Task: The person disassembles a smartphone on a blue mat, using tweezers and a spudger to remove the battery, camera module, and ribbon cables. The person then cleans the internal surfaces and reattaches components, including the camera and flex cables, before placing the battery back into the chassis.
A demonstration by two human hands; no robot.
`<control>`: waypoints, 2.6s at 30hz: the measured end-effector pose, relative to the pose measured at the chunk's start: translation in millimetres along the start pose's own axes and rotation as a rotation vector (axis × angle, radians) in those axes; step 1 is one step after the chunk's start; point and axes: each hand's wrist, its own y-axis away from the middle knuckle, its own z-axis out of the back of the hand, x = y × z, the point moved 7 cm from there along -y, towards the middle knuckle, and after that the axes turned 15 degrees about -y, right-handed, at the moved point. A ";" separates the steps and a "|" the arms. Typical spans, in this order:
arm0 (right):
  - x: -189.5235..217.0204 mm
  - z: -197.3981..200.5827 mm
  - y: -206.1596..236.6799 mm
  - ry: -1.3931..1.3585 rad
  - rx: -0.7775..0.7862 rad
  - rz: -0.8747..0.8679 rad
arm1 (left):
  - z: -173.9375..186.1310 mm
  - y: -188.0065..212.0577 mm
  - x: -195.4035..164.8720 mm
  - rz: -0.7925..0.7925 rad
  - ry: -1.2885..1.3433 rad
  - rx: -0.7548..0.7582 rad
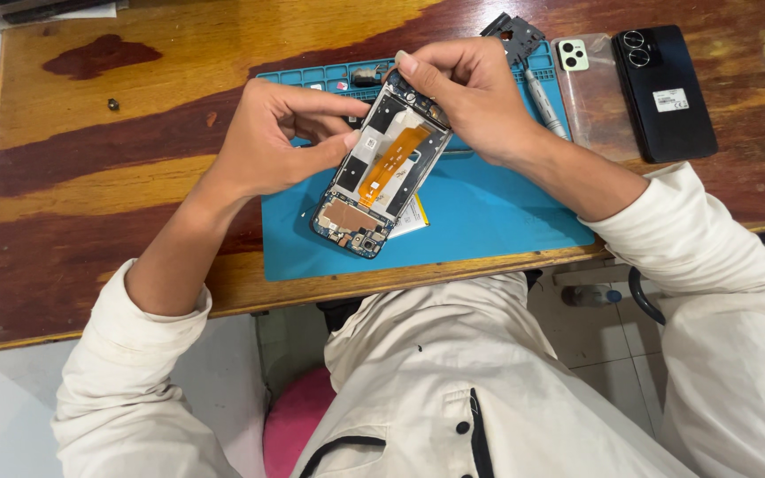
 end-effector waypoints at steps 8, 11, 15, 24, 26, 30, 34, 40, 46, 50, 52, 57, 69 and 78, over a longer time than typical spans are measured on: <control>-0.6 0.3 0.3 -0.017 0.003 0.004 | -1.0 -0.1 1.0 0.014 0.021 0.001; -1.0 0.5 -0.2 -0.012 0.004 0.008 | -0.5 -0.1 1.5 0.012 0.006 -0.003; -1.5 0.4 -0.6 -0.009 0.006 0.014 | -0.9 -0.7 1.5 0.033 -0.009 -0.009; -3.2 -1.1 0.2 0.023 0.033 0.031 | -2.0 -1.1 -5.6 0.145 -0.036 -0.047; -2.3 -2.5 0.8 0.073 0.050 0.035 | -2.6 -2.2 -8.5 0.135 -0.026 -0.058; -0.4 -8.5 3.2 0.123 0.074 0.048 | -3.9 -3.1 -10.6 0.135 -0.018 -0.102; 6.0 -14.1 5.5 0.132 0.105 0.087 | -4.1 -3.1 -11.1 0.133 -0.083 -0.170; 7.2 -19.3 7.5 0.109 0.122 0.089 | -7.4 -3.2 -9.6 0.131 -0.037 -0.236; 8.7 -19.4 6.8 0.126 0.141 0.116 | -11.0 -4.1 -9.1 0.112 0.036 -0.237; 8.5 -13.1 5.2 0.169 0.101 0.100 | -12.4 -4.4 -10.2 0.116 0.057 -0.237; 7.5 -9.0 4.0 0.146 0.088 0.072 | -13.2 -4.9 -11.1 0.113 0.057 -0.233; 4.3 -2.9 -0.4 0.085 0.107 0.012 | -16.9 -5.5 -9.4 0.134 0.070 -0.237; 3.7 -3.7 -1.6 0.076 0.166 -0.096 | -18.9 -5.3 -2.8 0.128 0.100 -0.241; 5.8 -3.7 -1.3 0.074 0.201 -0.062 | -22.3 -5.7 -1.8 0.153 0.114 -0.249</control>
